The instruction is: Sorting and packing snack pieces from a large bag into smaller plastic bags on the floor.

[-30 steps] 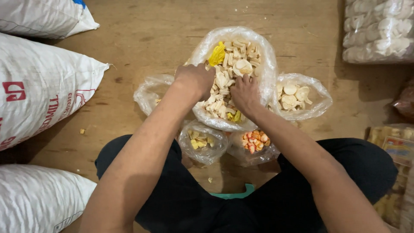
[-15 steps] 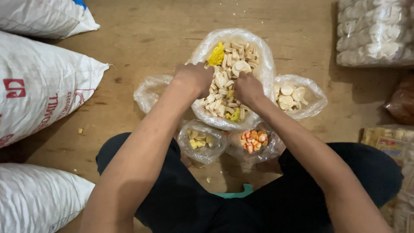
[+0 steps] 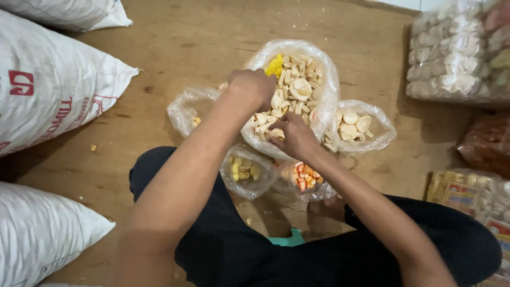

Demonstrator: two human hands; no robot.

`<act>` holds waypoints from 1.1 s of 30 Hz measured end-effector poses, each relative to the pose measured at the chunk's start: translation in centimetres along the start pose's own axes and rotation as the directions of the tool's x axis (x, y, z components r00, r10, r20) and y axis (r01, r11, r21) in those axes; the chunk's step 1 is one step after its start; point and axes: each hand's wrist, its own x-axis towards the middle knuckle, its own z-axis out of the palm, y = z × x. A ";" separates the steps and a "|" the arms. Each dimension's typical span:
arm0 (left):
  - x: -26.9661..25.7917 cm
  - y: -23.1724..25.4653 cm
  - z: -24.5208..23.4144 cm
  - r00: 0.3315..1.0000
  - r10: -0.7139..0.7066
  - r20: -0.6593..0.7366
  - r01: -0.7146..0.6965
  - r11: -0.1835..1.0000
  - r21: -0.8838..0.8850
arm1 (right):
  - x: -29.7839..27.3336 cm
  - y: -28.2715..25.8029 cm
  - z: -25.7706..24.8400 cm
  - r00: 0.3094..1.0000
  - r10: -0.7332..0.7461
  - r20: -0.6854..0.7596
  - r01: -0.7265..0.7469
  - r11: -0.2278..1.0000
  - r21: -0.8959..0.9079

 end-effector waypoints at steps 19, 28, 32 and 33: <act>-2.2 -1.3 -0.1 0.998 0.007 -0.070 -0.007 1.000 -0.002 | 7.8 -0.4 4.0 0.886 0.037 -0.462 -0.156 0.962 -0.223; -6.9 -0.2 -3.5 0.998 0.022 0.057 -0.024 0.999 0.027 | -2.2 -4.8 -2.0 0.953 0.056 0.299 -0.144 0.948 0.282; -4.4 -0.7 -0.4 0.998 0.032 -0.055 -0.034 0.998 -0.045 | -2.3 -2.7 -2.8 0.973 -0.023 0.231 -0.073 0.914 0.398; -4.7 -0.6 -0.3 0.998 0.031 -0.047 -0.032 0.999 -0.035 | -2.2 -2.3 -3.3 0.977 0.022 0.211 -0.111 0.899 0.423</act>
